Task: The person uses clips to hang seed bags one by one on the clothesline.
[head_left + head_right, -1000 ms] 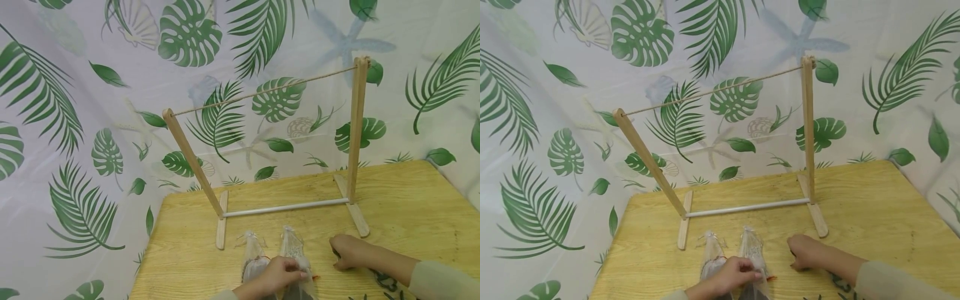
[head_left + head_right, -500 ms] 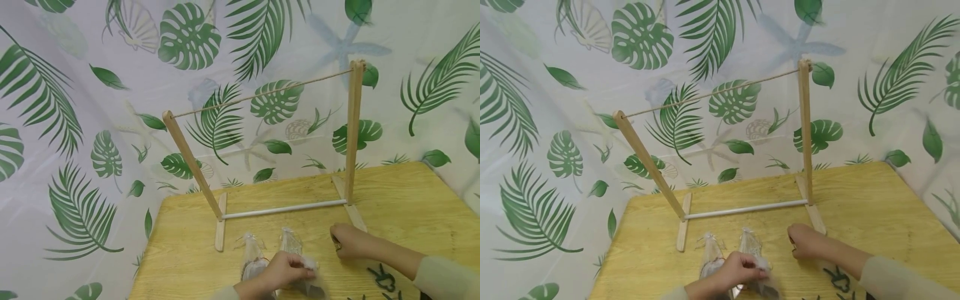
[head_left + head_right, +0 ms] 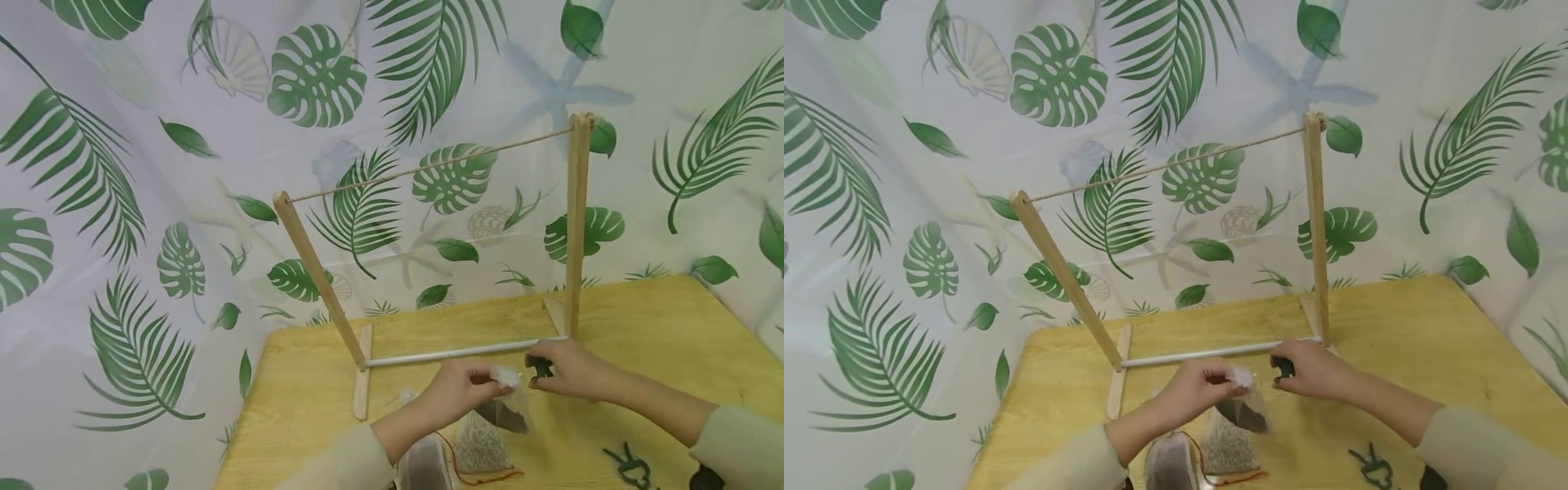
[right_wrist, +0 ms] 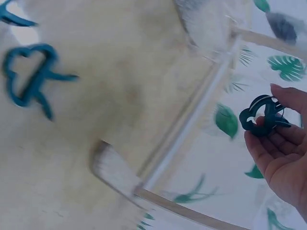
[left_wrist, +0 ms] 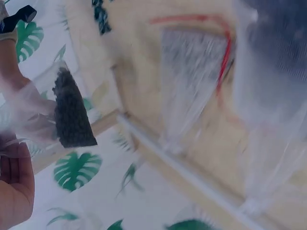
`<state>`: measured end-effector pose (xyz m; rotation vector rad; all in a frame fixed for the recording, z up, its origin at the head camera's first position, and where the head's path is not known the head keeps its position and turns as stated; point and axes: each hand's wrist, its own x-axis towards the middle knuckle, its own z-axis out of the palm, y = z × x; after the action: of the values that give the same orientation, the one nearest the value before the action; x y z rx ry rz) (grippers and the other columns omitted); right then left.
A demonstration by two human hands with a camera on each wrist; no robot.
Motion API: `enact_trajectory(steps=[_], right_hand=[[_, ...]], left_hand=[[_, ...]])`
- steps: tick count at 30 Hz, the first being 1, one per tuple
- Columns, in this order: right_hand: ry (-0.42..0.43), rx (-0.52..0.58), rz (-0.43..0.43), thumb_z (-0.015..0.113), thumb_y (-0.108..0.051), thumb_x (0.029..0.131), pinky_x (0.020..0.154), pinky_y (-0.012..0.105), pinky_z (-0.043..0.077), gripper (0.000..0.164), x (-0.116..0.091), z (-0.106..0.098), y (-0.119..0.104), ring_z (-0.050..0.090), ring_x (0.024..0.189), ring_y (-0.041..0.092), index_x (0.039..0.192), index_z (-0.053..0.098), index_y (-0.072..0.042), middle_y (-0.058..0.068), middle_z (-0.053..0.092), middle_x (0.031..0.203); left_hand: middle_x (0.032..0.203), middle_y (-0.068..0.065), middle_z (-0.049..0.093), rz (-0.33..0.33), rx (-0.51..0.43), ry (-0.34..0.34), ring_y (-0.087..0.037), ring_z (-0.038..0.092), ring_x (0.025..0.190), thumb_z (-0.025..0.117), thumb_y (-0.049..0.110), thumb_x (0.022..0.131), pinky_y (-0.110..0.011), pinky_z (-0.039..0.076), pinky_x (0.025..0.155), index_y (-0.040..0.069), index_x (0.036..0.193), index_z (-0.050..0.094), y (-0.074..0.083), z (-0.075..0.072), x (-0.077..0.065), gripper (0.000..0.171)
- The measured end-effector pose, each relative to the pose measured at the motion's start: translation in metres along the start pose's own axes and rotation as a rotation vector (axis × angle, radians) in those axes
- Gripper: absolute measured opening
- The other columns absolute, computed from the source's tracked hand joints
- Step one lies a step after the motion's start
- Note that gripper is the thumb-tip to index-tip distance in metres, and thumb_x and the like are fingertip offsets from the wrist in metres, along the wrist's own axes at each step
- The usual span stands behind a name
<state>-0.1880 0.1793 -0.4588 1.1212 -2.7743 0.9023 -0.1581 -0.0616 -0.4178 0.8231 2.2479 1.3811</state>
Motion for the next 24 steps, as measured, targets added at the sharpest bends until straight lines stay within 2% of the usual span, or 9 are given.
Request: enact_trajectory(steps=[3,5,8,12,15,19,24], right_hand=[[0.082,-0.046,-0.042,0.079,-0.014,0.074,0.054,0.022,0.043,0.021,0.007,-0.016,-0.003,0.051,0.065,0.003,0.086,0.063,-0.009,-0.006,0.059,0.077],[0.136,-0.087,-0.091,0.08,-0.012,0.072,0.053,0.023,0.045,0.021,0.016,-0.031,-0.005,0.054,0.064,0.006,0.082,0.062,-0.01,-0.006,0.06,0.075],[0.191,-0.168,-0.137,0.081,-0.011,0.069,0.053,0.024,0.045,0.022,0.03,-0.06,-0.009,0.055,0.062,0.006,0.08,0.061,-0.011,-0.007,0.059,0.072],[0.156,-0.25,-0.102,0.081,-0.013,0.073,0.055,0.025,0.046,0.022,0.042,-0.101,-0.023,0.053,0.063,0.003,0.085,0.063,-0.009,-0.007,0.059,0.076],[0.116,-0.268,-0.063,0.078,-0.015,0.078,0.057,0.026,0.046,0.02,0.048,-0.126,-0.036,0.052,0.065,0.003,0.088,0.062,-0.009,-0.006,0.057,0.078],[0.149,-0.277,-0.092,0.077,-0.014,0.079,0.057,0.026,0.048,0.018,0.057,-0.148,-0.047,0.057,0.066,0.006,0.087,0.062,-0.009,-0.005,0.059,0.079],[0.162,-0.271,-0.088,0.076,-0.016,0.08,0.059,0.028,0.05,0.018,0.065,-0.166,-0.06,0.061,0.069,0.009,0.089,0.063,-0.008,-0.004,0.062,0.08]], left_hand=[[0.098,0.0,0.065,0.08,0.165,0.044,0.001,0.061,0.09,0.062,0.02,0.092,-0.014,0.049,0.076,0.008,0.098,0.073,0.012,-0.011,0.008,0.018],[0.095,0.001,0.064,0.1,0.254,0.033,0.001,0.059,0.086,0.062,0.021,0.092,-0.013,0.049,0.073,0.009,0.098,0.074,0.02,-0.02,0.014,0.018],[0.095,0.002,0.066,0.069,0.259,-0.038,0.002,0.06,0.084,0.061,0.02,0.093,-0.013,0.049,0.072,0.009,0.098,0.074,0.033,-0.033,0.024,0.018],[0.094,0.003,0.07,0.046,0.222,-0.102,0.002,0.06,0.078,0.063,0.019,0.092,-0.015,0.049,0.069,0.008,0.096,0.074,0.047,-0.046,0.034,0.015],[0.088,0.001,0.071,0.079,0.219,-0.093,0.001,0.062,0.073,0.066,0.017,0.09,-0.016,0.05,0.067,0.008,0.091,0.072,0.058,-0.056,0.041,0.012],[0.085,-0.004,0.071,0.131,0.237,-0.053,-0.002,0.064,0.073,0.065,0.014,0.09,-0.018,0.051,0.068,0.006,0.087,0.07,0.071,-0.071,0.051,0.01],[0.091,-0.005,0.068,0.114,0.25,0.011,-0.007,0.064,0.081,0.06,0.015,0.093,-0.021,0.052,0.073,0.006,0.092,0.069,0.086,-0.09,0.062,0.013]])
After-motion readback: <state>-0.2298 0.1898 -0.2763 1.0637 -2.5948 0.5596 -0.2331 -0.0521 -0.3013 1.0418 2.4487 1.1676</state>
